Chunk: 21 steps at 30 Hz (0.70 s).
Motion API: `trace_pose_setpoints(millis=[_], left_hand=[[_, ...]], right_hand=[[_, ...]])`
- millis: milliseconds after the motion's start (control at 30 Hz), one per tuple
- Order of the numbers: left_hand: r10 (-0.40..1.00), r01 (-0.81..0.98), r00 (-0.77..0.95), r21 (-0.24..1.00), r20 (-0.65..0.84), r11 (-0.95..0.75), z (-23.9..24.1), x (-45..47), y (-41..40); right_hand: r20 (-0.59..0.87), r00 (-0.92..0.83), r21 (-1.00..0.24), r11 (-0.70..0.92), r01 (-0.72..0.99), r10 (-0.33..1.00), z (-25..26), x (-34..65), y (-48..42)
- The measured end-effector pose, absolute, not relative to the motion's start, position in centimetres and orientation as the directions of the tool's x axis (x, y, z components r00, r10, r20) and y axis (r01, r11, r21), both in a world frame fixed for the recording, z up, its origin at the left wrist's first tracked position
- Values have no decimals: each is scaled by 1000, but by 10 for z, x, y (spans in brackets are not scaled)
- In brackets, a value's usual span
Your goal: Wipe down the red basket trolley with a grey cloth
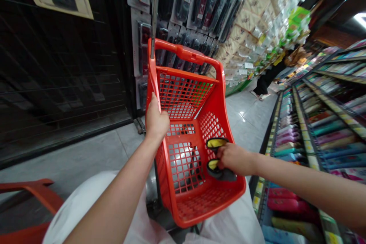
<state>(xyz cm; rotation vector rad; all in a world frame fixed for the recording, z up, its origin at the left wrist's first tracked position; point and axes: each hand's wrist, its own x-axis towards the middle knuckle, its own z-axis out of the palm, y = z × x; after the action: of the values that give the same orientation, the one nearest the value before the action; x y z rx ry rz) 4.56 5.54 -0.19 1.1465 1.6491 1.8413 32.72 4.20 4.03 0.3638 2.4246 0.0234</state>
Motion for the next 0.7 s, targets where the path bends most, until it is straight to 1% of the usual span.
trace_pose_setpoints(millis=[67, 133, 200, 233, 267, 300, 333, 400, 500, 567, 633, 700], left_hand=[[760, 212, -576, 952, 303, -218, -2, 45, 54], [759, 209, -578, 953, 300, -218, -2, 44, 53], [760, 212, -583, 957, 288, -200, -2, 44, 52], [760, 217, -585, 958, 283, -190, -2, 44, 52], [759, 224, -586, 957, 282, -183, -2, 44, 52], [757, 230, -587, 956, 286, -183, -1, 45, 52], [755, 236, -587, 953, 294, -188, -1, 45, 53], [749, 242, -586, 949, 310, -203, -1, 45, 54], [747, 238, -586, 948, 315, -213, -2, 46, 55], [750, 228, -585, 950, 307, -212, -3, 46, 55], [758, 220, -581, 954, 296, -205, -3, 45, 55], [765, 219, -575, 955, 290, -198, -3, 45, 54]], right_hand=[[-540, -772, 178, 942, 285, 335, 56, 324, 75], [-430, -803, 280, 906, 318, 414, 74, 314, 122], [-273, -803, 411, 819, 400, 530, 89, 301, 166], [-200, -795, 456, 773, 442, 573, 94, 294, 183], [-151, -779, 492, 730, 474, 608, 97, 289, 194], [-134, -766, 513, 705, 489, 629, 96, 285, 198], [-151, -756, 523, 701, 486, 637, 91, 283, 196], [-265, -748, 504, 748, 431, 609, 73, 283, 172], [-482, -736, 385, 870, 309, 475, 32, 295, 111], [-600, -717, 282, 933, 225, 355, 11, 303, 79], [-637, -692, 263, 939, 221, 341, 4, 306, 70], [-605, -676, 323, 906, 274, 420, 9, 300, 86]])
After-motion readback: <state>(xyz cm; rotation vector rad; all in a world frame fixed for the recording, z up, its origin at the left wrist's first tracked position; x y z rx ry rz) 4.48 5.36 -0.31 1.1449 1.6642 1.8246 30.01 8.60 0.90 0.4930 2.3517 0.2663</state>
